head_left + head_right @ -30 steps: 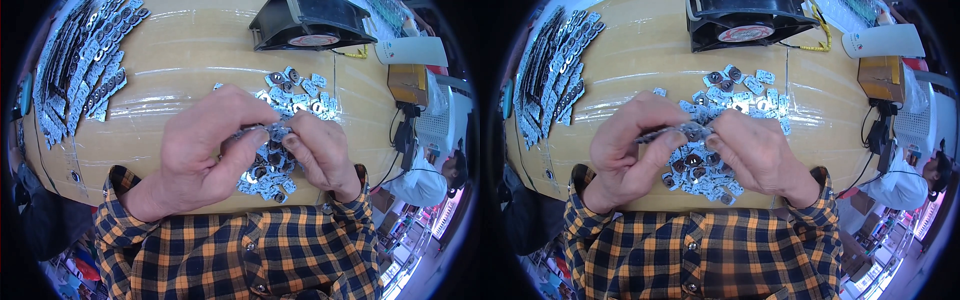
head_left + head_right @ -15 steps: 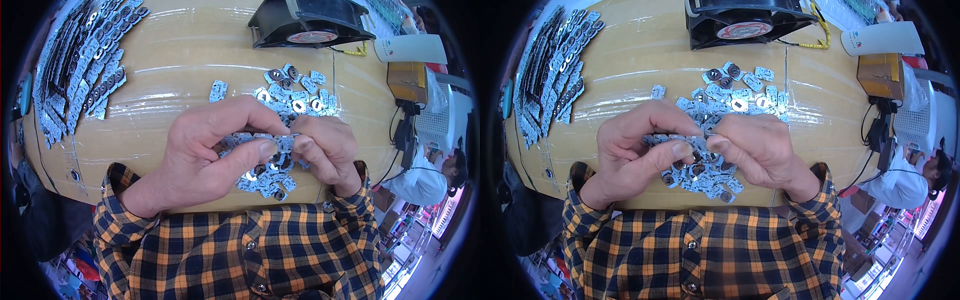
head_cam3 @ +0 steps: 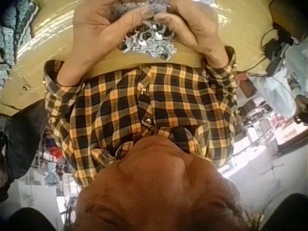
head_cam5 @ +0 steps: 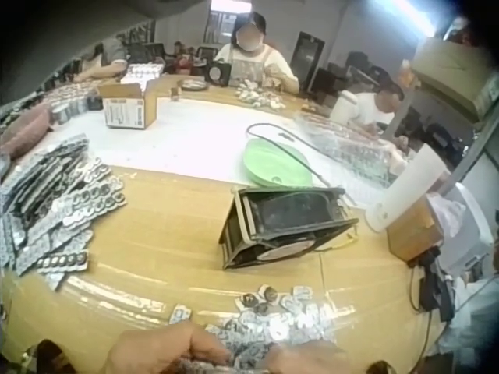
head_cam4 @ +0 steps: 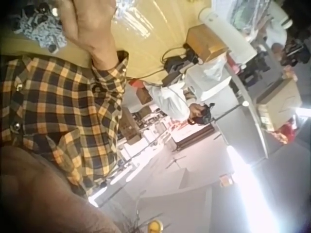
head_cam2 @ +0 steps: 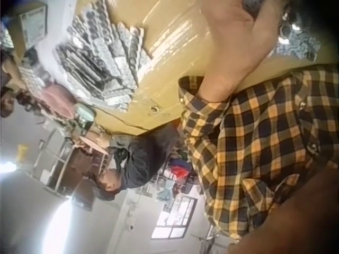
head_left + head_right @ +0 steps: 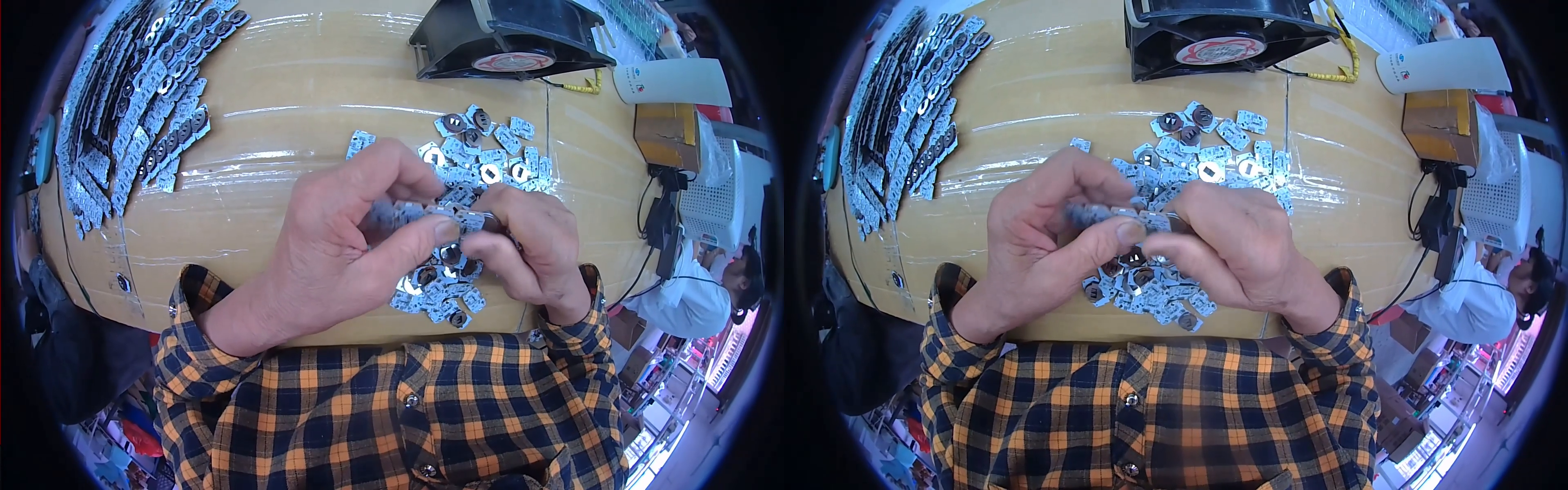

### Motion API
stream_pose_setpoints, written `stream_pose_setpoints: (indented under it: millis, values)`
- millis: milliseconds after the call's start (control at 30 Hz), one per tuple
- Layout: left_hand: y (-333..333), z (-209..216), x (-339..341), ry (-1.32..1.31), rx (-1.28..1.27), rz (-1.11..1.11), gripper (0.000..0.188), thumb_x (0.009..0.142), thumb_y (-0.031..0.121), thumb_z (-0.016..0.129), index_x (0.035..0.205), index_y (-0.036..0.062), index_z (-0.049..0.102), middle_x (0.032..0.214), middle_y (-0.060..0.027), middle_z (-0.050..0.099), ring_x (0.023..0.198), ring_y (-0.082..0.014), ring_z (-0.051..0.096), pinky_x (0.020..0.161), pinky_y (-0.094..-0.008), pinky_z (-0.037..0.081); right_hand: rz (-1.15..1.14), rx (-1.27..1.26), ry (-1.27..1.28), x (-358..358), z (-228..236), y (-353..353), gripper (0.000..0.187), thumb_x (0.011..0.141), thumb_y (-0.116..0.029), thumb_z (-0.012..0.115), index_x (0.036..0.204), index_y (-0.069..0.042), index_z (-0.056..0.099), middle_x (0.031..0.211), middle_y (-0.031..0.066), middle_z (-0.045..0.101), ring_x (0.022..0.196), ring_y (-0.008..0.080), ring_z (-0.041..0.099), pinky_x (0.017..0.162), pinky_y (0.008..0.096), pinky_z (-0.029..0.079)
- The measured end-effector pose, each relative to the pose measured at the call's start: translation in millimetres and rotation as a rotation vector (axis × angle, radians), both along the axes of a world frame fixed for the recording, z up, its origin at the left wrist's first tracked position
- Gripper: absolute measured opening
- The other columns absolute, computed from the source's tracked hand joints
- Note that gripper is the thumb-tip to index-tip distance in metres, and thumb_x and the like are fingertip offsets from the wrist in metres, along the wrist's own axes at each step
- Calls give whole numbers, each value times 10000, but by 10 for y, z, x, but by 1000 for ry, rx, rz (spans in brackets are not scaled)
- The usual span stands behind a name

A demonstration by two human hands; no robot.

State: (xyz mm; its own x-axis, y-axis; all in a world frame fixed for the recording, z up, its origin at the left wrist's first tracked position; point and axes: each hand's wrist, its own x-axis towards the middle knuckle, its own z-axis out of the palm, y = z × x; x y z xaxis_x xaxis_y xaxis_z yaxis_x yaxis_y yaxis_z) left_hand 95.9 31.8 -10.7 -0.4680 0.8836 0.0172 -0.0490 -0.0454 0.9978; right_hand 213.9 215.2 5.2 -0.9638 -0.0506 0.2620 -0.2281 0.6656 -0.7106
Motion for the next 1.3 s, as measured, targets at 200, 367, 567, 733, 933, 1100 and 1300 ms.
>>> stream_pose_setpoints:
  millis: [200,367,567,733,933,1100,1300]
  values:
    - [-50,195,-19,-360,-28,-130,118,916,67,628,975,-18,571,830,-45,605,665,-45,567,571,-165,430,13,-1235,-602,89,78,21,317,989,-212,515,753,-1,523,540,31,501,392,67,397,378,233,312]
    - [12,34,25,-59,107,12,118,925,56,598,994,-33,564,817,-57,602,683,-72,569,588,-194,437,-171,-1139,-503,88,24,-22,268,987,-193,542,784,-22,579,564,-15,534,432,16,408,405,169,292]
    - [71,-46,32,638,266,169,205,818,-80,629,1014,-61,573,849,-144,624,696,-217,606,616,-296,478,-217,-744,-367,67,21,-58,272,990,-195,543,775,-34,584,562,-33,536,468,3,435,437,169,319]
    - [53,-23,77,725,187,229,245,775,-120,643,1008,-65,589,871,-172,633,737,-278,628,638,-318,502,-186,-701,-390,62,4,-36,291,989,-200,550,756,-29,581,560,-38,530,480,8,438,447,180,325]
    - [46,1,48,657,215,260,241,778,-110,645,1007,-58,591,867,-158,638,710,-275,622,614,-311,493,-218,-829,-422,70,27,-58,289,981,-199,565,751,-26,590,565,-40,532,484,7,445,446,179,328]
    - [22,-20,48,656,229,150,232,779,-105,641,1000,-49,599,864,-152,643,695,-264,622,607,-310,490,-257,-781,-389,67,23,-98,306,983,-215,553,740,-28,559,576,-30,511,477,11,420,438,183,310]
    - [13,1,-9,584,203,87,199,806,-78,624,1002,-51,611,870,-142,644,696,-215,616,613,-290,479,-194,-343,-165,30,-14,41,304,975,-201,526,749,-2,571,607,22,527,474,82,441,450,245,324]
